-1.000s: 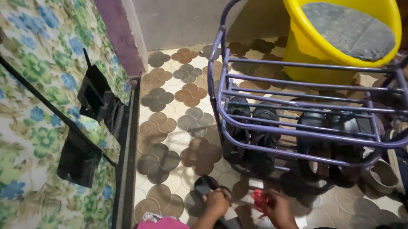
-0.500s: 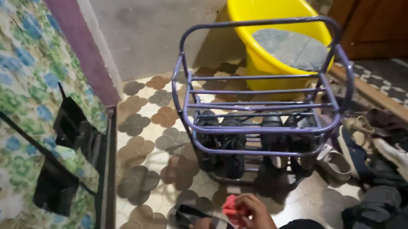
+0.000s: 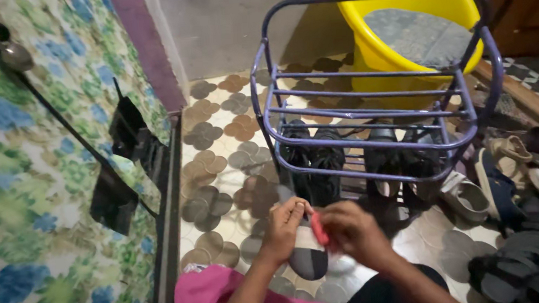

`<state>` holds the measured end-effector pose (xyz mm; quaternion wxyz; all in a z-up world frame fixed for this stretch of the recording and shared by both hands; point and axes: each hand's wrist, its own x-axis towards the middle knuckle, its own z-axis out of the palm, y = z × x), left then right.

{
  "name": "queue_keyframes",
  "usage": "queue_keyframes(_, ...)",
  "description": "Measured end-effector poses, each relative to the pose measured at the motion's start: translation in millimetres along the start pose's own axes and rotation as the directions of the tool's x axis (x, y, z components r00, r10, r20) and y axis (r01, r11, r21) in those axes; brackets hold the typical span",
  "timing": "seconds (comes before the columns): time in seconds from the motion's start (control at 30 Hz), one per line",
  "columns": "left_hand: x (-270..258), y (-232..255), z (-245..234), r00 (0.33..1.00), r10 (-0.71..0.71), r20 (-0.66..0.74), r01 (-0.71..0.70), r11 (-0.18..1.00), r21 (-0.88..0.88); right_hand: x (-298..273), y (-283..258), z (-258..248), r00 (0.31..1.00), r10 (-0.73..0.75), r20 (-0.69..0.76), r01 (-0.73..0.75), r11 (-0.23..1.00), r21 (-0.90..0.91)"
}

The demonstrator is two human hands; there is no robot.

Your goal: The person cleans a black shoe using a red cloth, scrubbing the upper and sole while the shoe rests on a purple metal shoe rack. The person then places the shoe on the floor and continues wiping it before returning it to the rack.

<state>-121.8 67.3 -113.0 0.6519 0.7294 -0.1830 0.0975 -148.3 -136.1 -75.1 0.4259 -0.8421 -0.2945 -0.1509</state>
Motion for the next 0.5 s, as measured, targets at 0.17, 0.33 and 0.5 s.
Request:
queue_keyframes(0.17,11.7,60.4,-5.6,0.973,0.185,-0.136,-0.173,0.980,0.097,4.6,-53.9,3.4,0.974,0.177,-0.140,-0.144,0.965,0.217)
queue_keyframes(0.33,14.3,54.0,-3.2,0.931,0.294,-0.216,-0.257,0.949,0.185,-6.8,-79.7,7.8,0.992,0.024,-0.120,-0.010,0.993,0.121)
queue_keyframes(0.5,5.6,40.1,-8.9,0.996,-0.005,0.084,0.053,0.808,-0.587,33.6,-35.4,-5.8,0.959,0.103,-0.263,-0.056,0.982,0.181)
